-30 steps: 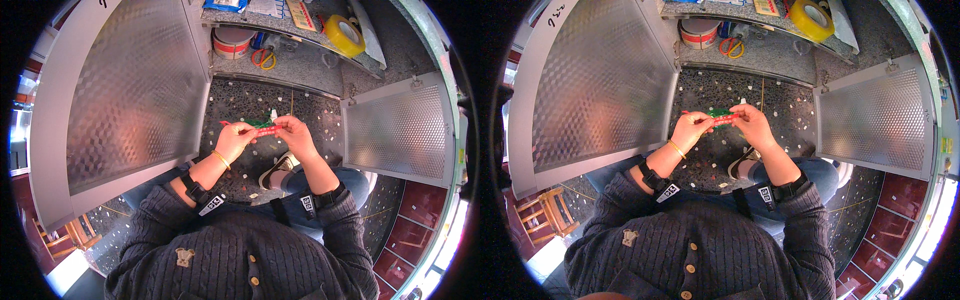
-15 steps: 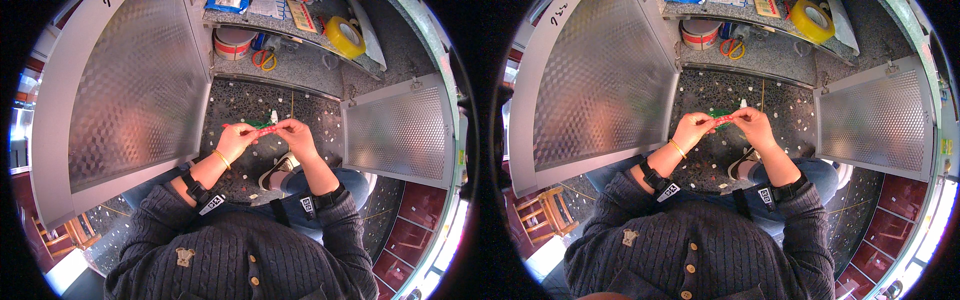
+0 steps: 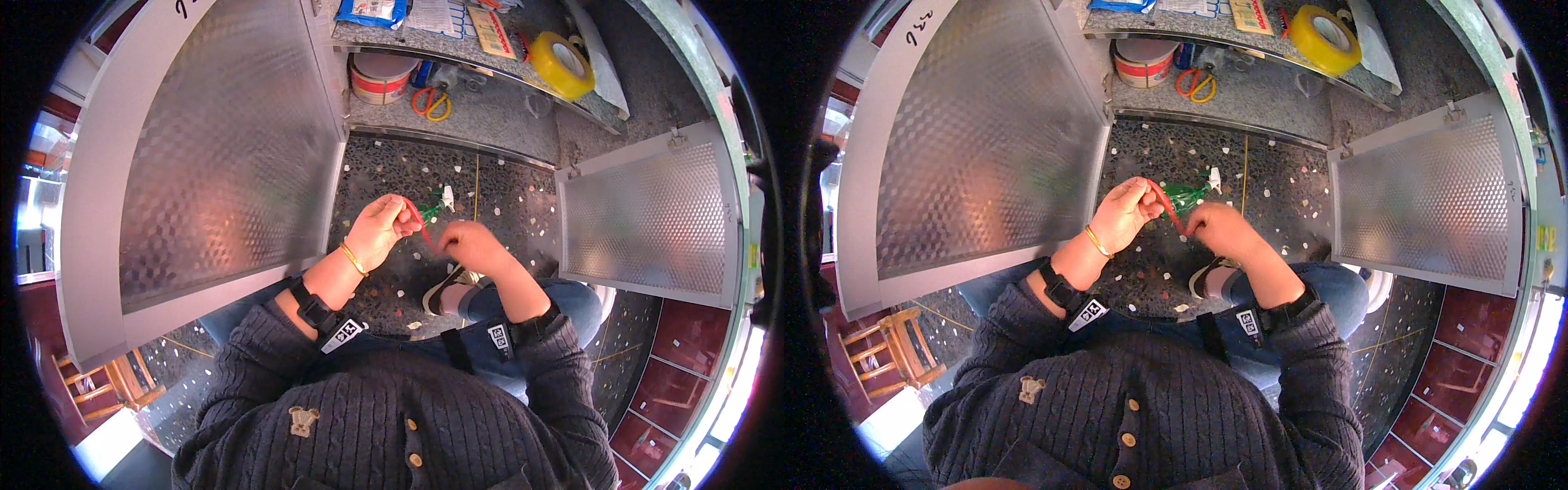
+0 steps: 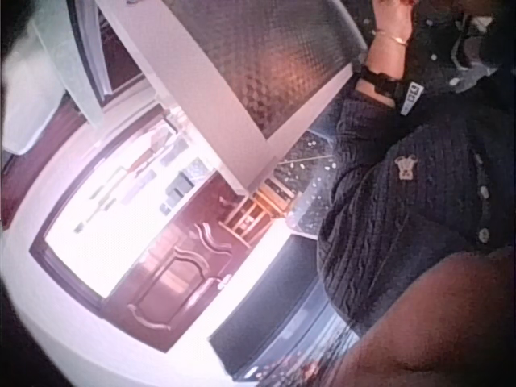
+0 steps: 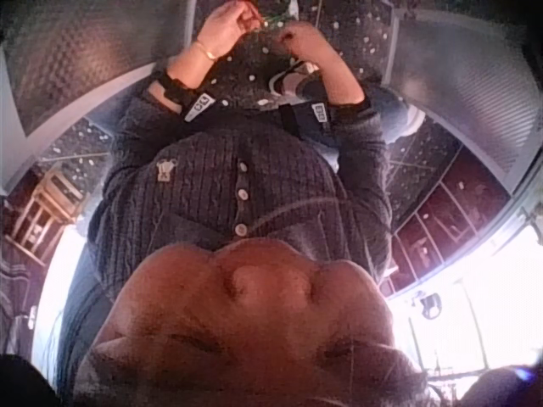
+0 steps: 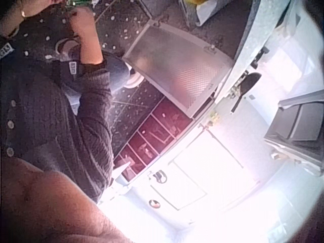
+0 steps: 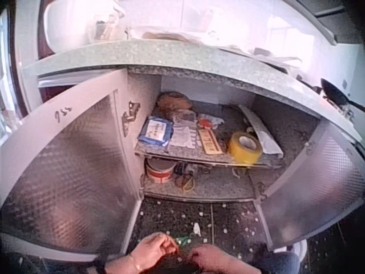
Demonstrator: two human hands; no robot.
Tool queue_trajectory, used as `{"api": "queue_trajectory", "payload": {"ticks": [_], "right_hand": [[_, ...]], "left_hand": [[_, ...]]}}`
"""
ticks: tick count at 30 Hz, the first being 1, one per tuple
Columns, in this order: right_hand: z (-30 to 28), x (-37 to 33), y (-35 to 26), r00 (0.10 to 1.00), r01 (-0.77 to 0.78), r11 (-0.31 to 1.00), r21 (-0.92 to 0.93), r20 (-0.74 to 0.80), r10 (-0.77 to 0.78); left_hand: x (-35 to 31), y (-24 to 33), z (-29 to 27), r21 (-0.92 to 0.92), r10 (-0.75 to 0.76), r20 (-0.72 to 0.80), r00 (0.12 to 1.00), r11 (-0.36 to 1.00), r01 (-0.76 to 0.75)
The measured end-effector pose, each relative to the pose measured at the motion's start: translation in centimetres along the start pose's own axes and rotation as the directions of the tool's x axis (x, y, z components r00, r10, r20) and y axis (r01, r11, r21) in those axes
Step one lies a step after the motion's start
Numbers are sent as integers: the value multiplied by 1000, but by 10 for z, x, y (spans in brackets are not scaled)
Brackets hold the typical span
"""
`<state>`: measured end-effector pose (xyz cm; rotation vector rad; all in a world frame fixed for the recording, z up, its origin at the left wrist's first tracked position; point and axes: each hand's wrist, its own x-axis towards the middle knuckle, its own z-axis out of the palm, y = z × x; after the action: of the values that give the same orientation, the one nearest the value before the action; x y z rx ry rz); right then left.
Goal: The person sits on the floor in front of an open cabinet and assembles a green spray bottle. They retrieve a small white paper, a yellow box, and a blue pen, then attach a red string to the bottle and screw on the white spray nozzle.
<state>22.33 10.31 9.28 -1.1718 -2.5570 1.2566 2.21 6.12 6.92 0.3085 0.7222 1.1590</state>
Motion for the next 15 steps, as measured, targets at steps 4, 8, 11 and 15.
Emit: {"api": "queue_trajectory", "payload": {"ticks": [4, 8, 11, 15], "right_hand": [[0, -4, -19, 1000, -18, 863, 505, 24, 7], [-8, 3, -11, 968, -7, 738, 675, -182, 175], [-4, 7, -1, 927, 5, 615, 788, -235, 293], [8, 5, 3, 910, 19, 535, 845, -236, 341]], "left_hand": [[-2, 0, 0, 368, -42, 3, 999, 929, 38], [-6, -10, 3, 596, -193, 104, 976, 798, 94], [-5, -14, 4, 428, -276, 173, 945, 886, 180], [-5, -19, 5, 532, -223, 191, 956, 842, 90]]}}
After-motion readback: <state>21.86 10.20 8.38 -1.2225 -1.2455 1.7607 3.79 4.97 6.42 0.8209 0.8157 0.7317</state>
